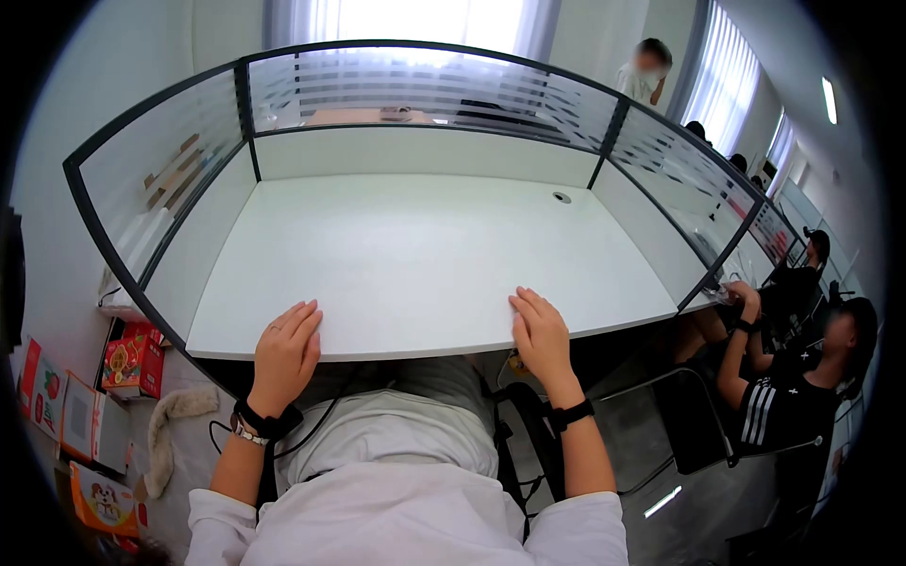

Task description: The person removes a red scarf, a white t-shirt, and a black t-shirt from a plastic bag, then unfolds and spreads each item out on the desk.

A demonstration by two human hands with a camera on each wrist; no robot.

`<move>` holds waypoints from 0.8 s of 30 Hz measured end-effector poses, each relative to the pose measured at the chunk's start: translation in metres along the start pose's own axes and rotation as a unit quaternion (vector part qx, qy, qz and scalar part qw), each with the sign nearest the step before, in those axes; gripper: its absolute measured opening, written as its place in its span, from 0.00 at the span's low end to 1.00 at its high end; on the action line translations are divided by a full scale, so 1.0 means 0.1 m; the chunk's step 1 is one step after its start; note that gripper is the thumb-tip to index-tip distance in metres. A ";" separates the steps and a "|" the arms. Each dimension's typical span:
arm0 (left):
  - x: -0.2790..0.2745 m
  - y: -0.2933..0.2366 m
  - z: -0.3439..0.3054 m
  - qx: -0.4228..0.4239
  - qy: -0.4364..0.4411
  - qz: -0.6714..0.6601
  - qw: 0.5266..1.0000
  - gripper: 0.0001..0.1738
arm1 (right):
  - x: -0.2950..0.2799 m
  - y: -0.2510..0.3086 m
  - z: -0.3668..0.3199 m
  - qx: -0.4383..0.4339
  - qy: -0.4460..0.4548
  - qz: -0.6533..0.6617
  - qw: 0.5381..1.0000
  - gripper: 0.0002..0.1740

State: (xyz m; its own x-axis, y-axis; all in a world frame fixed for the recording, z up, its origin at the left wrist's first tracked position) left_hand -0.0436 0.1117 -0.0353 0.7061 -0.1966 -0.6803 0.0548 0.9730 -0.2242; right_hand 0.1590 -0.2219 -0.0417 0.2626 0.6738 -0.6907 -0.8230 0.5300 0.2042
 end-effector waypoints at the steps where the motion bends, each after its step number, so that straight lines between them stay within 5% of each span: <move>1: 0.00 0.00 0.00 0.001 -0.001 -0.004 1.000 0.17 | 0.01 -0.01 0.00 -0.002 -0.001 0.000 1.000 0.17; 24: 0.03 0.00 0.00 -0.001 0.025 -0.009 1.000 0.16 | 0.01 -0.03 -0.01 0.005 -0.001 0.005 1.000 0.17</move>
State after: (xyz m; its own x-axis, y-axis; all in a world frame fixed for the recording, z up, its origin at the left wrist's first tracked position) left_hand -0.0418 0.1109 -0.0369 0.6695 -0.2200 -0.7095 0.0658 0.9689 -0.2384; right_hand 0.1610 -0.2235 -0.0441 0.2562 0.6798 -0.6872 -0.8208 0.5284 0.2167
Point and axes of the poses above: each hand's wrist, its own z-axis towards the middle knuckle, its own x-axis out of the palm, y = z × x, the point moved 5 cm from there along z, towards the middle knuckle, and after that the axes turned 5 degrees about -x, right-handed, at the moved point
